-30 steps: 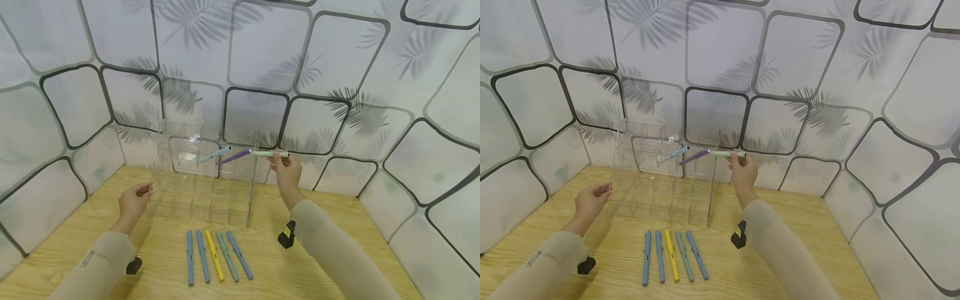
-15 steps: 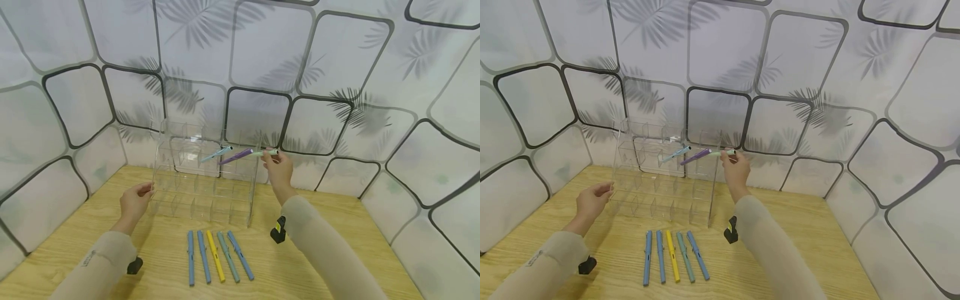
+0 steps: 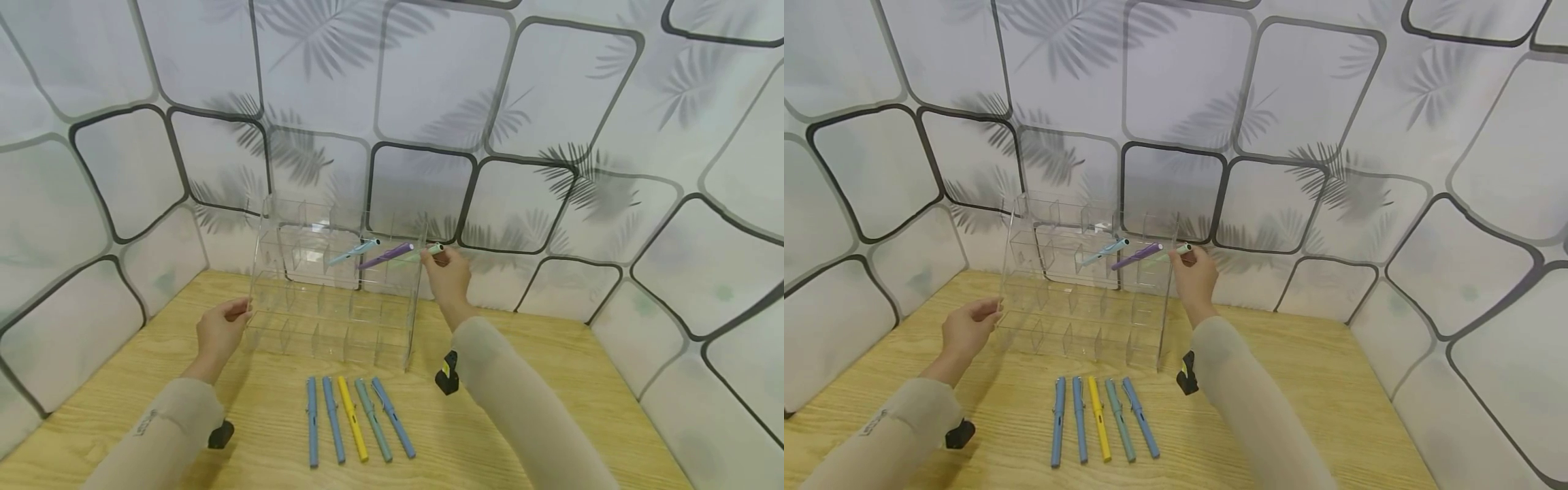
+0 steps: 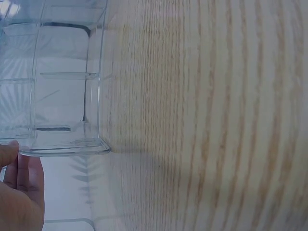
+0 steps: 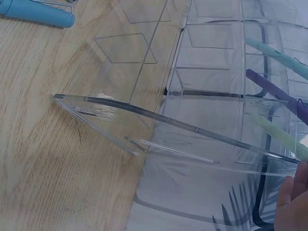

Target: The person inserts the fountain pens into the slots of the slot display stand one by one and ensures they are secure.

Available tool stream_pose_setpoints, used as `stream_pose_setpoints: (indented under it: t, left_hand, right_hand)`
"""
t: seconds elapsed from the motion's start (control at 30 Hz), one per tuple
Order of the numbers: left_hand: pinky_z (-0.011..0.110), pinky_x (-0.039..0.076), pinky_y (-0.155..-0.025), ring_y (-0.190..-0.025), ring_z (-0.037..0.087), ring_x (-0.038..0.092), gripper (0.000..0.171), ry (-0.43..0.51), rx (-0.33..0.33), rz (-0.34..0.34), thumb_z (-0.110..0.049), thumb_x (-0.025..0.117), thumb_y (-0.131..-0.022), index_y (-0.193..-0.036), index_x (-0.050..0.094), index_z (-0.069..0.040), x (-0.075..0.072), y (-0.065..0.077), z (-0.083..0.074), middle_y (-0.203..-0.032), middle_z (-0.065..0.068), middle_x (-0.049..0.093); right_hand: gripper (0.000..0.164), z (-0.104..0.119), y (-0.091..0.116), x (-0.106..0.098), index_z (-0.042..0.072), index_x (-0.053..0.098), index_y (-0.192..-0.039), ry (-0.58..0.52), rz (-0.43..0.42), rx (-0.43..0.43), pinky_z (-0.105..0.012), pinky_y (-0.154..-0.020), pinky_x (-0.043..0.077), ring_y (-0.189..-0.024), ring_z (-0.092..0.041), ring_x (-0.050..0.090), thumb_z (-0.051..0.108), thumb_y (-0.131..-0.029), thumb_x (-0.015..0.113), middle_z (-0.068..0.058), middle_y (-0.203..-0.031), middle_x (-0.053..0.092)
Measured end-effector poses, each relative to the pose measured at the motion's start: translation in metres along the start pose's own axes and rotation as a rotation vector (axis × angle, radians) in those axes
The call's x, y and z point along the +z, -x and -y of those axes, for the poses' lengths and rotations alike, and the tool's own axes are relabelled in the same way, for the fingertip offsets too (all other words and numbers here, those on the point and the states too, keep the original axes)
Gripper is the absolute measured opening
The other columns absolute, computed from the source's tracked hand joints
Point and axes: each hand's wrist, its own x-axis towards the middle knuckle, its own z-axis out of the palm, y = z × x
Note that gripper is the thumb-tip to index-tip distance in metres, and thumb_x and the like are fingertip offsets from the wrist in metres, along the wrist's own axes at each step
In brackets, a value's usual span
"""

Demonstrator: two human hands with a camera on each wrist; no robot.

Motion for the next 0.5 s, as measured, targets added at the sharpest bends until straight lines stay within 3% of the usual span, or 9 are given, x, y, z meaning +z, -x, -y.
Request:
stream_pose_setpoints:
  t: [0.5]
  left_hand:
    - [0.007, 0.041, -0.058, -0.092, 0.034, 0.064, 0.026, -0.005, -0.012, -0.009, -0.004, 0.064, -0.090, -0.115, 0.064, 0.006, 0.0011, -0.0011, 0.0012, -0.107, 0.022, 0.067]
  right_hand:
    - [0.026, -0.0001, -0.0007, -0.0025, 0.005, 0.064, -0.100, 0.032, 0.074, -0.004, -0.041, -0.088, 0.047, -0.101, -0.027, 0.060, 0.030, -0.092, 0.066, -0.012, -0.106, 0.065]
